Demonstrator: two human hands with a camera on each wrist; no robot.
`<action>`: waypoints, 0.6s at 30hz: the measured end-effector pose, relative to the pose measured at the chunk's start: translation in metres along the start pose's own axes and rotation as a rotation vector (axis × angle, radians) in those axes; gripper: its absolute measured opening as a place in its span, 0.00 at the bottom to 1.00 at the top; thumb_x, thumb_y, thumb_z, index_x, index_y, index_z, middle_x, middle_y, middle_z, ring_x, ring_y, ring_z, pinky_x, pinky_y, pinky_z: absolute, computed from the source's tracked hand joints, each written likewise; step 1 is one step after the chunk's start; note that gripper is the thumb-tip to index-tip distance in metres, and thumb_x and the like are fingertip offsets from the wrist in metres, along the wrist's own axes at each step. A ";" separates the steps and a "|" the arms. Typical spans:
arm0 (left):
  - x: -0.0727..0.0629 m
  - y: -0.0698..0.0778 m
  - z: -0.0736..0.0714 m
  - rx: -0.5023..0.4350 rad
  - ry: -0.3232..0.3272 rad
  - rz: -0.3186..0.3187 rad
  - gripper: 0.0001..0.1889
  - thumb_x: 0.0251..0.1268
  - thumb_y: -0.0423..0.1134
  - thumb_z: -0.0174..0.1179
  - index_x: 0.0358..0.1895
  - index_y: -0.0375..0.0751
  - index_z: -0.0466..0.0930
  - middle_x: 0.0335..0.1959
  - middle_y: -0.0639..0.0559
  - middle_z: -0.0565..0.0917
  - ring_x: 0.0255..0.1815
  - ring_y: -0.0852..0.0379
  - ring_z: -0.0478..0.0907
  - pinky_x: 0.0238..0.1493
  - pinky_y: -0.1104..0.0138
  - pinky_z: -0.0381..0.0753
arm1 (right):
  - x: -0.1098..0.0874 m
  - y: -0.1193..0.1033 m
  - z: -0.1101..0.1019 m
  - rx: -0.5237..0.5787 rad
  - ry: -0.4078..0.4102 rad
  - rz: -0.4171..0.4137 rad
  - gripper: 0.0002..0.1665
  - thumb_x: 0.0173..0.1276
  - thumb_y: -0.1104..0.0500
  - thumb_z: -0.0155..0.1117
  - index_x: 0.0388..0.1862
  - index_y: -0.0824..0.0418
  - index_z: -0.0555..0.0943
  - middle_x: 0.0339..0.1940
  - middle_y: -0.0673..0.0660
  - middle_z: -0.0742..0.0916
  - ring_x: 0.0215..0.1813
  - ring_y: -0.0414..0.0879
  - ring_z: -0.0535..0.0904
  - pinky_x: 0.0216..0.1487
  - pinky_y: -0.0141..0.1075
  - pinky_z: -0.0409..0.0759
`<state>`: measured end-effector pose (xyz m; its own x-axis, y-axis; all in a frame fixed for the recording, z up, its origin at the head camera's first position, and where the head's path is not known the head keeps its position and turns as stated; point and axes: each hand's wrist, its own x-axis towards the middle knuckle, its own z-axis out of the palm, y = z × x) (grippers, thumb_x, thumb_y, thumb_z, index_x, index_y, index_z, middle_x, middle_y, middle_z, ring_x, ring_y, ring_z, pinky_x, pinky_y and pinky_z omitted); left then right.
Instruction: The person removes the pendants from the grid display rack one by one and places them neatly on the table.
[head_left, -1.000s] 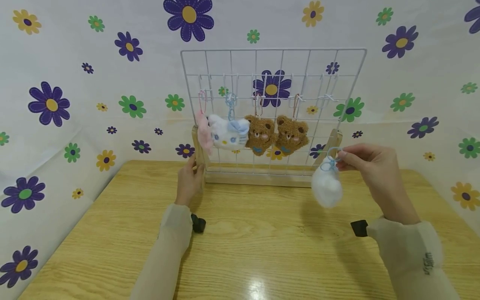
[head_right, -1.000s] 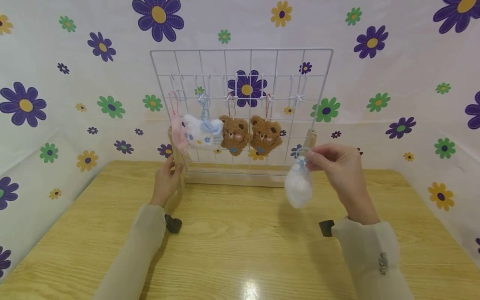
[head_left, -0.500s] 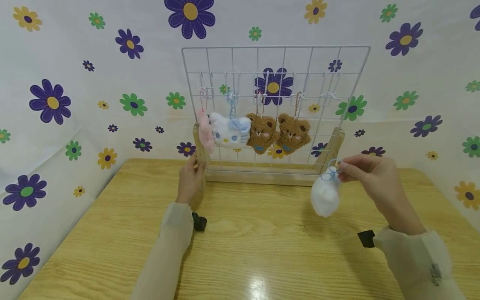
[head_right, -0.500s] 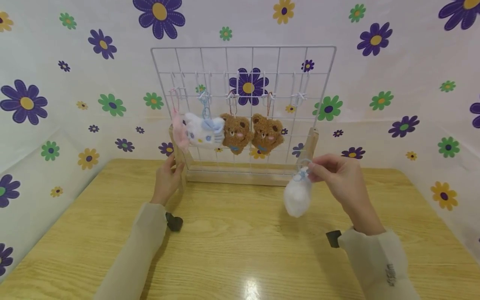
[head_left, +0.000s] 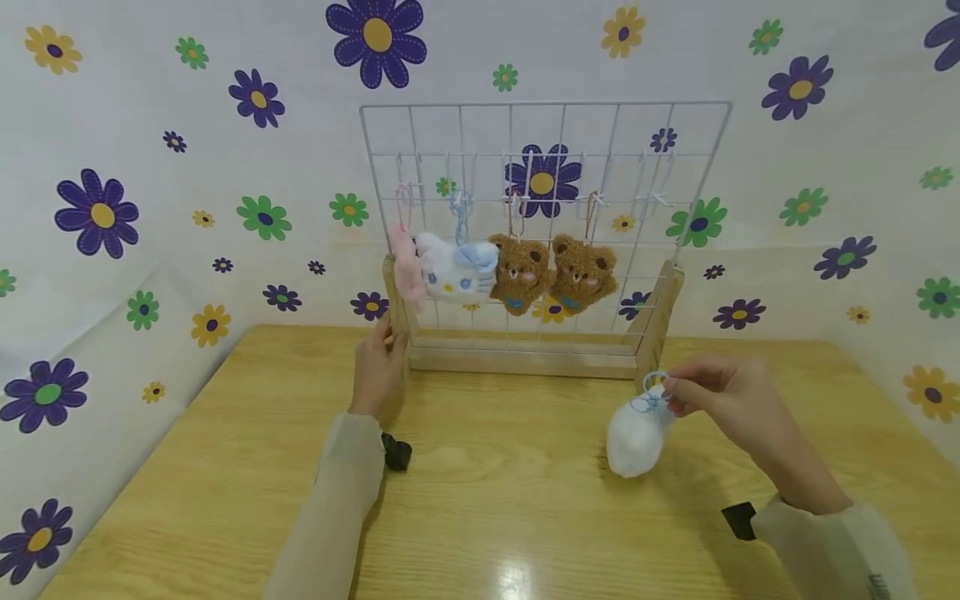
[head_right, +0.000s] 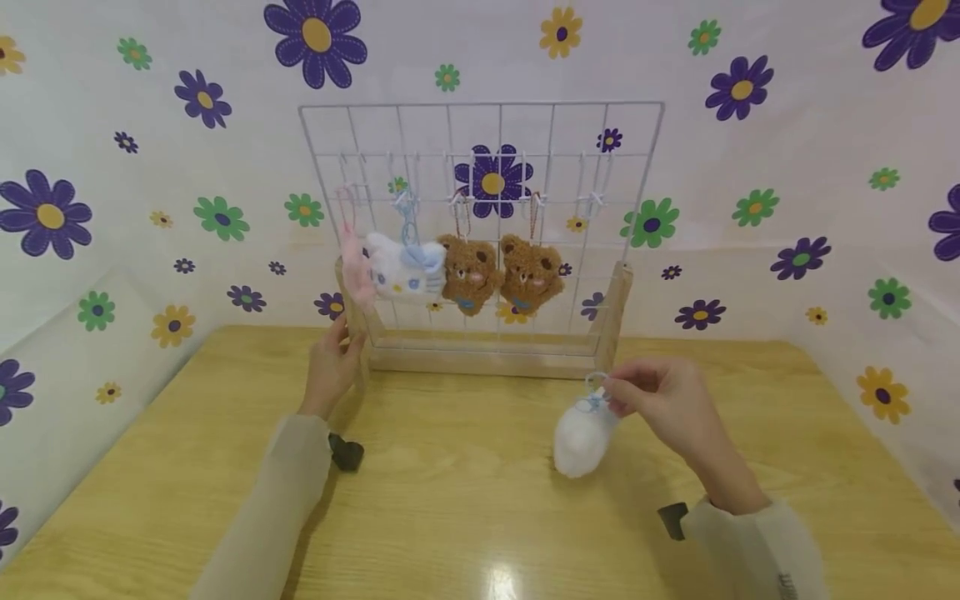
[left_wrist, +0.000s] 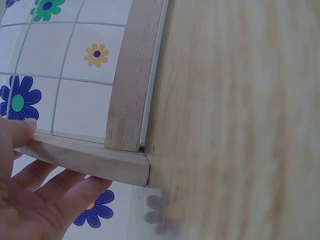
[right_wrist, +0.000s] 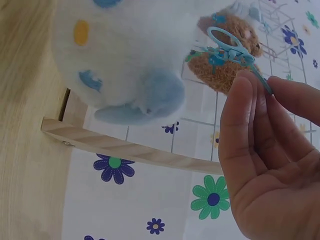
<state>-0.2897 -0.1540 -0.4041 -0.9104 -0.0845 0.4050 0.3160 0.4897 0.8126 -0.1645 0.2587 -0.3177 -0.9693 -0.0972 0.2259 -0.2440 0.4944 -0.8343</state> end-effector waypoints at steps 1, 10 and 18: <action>-0.001 -0.001 -0.001 0.003 0.000 -0.001 0.23 0.78 0.28 0.53 0.72 0.29 0.66 0.60 0.23 0.77 0.57 0.29 0.79 0.54 0.43 0.81 | -0.001 0.001 0.001 -0.003 -0.013 0.007 0.10 0.72 0.71 0.62 0.44 0.81 0.82 0.31 0.56 0.89 0.28 0.41 0.85 0.33 0.31 0.87; -0.001 0.000 -0.003 0.015 0.005 -0.001 0.24 0.78 0.29 0.53 0.73 0.30 0.66 0.60 0.23 0.77 0.57 0.29 0.79 0.53 0.44 0.82 | -0.004 0.002 0.009 0.018 -0.115 -0.019 0.08 0.71 0.72 0.62 0.41 0.80 0.83 0.32 0.61 0.88 0.28 0.41 0.85 0.32 0.35 0.88; -0.002 0.000 -0.001 0.020 0.002 0.006 0.22 0.78 0.28 0.53 0.71 0.29 0.67 0.59 0.24 0.78 0.56 0.29 0.80 0.53 0.43 0.83 | 0.010 0.023 0.024 0.073 -0.148 0.031 0.12 0.74 0.69 0.62 0.44 0.81 0.82 0.31 0.60 0.88 0.30 0.40 0.85 0.34 0.34 0.88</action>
<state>-0.2876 -0.1547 -0.4050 -0.9079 -0.0837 0.4108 0.3160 0.5071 0.8019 -0.1803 0.2479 -0.3468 -0.9689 -0.2117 0.1278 -0.2106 0.4357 -0.8751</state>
